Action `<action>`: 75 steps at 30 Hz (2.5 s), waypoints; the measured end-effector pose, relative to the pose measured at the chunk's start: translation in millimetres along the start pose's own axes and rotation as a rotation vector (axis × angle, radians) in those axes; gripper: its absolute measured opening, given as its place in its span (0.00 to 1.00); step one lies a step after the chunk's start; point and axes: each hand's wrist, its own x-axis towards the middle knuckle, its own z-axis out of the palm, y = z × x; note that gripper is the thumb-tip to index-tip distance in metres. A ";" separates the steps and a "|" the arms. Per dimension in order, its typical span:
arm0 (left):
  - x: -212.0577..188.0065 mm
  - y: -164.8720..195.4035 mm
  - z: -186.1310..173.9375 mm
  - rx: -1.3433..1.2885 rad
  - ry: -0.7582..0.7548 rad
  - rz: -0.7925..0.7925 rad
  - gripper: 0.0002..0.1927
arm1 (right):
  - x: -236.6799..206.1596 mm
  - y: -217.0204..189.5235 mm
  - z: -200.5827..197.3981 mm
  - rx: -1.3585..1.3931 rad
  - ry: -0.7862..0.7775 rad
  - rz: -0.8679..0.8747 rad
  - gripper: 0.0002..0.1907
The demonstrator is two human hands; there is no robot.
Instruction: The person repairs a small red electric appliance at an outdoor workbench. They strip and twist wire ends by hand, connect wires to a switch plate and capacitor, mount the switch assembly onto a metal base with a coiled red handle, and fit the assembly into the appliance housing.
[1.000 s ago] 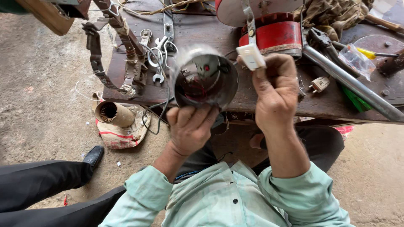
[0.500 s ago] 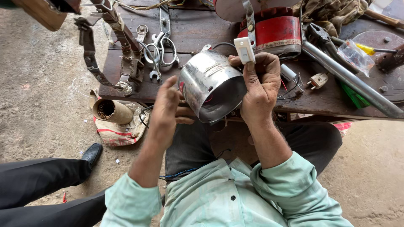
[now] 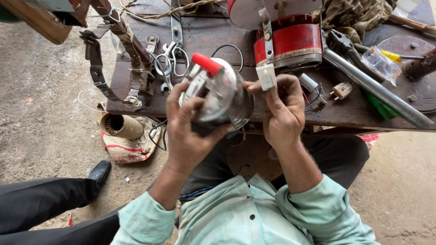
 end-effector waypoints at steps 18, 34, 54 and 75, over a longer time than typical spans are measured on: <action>10.3 -10.7 0.6 0.103 0.037 0.215 0.43 | 68.3 -67.5 28.2 -1.241 -0.696 -0.225 0.09; 17.8 -7.1 5.3 0.080 0.090 0.057 0.27 | 68.2 -39.6 61.0 -1.386 -0.494 -0.324 0.10; 0.2 -44.6 -6.4 -0.291 0.069 -0.061 0.31 | 36.6 -20.0 40.8 -1.381 -0.363 -0.203 0.35; 82.0 -112.5 -26.1 0.240 -0.127 -0.173 0.21 | -1.0 17.2 19.7 -1.371 -0.163 -0.354 0.37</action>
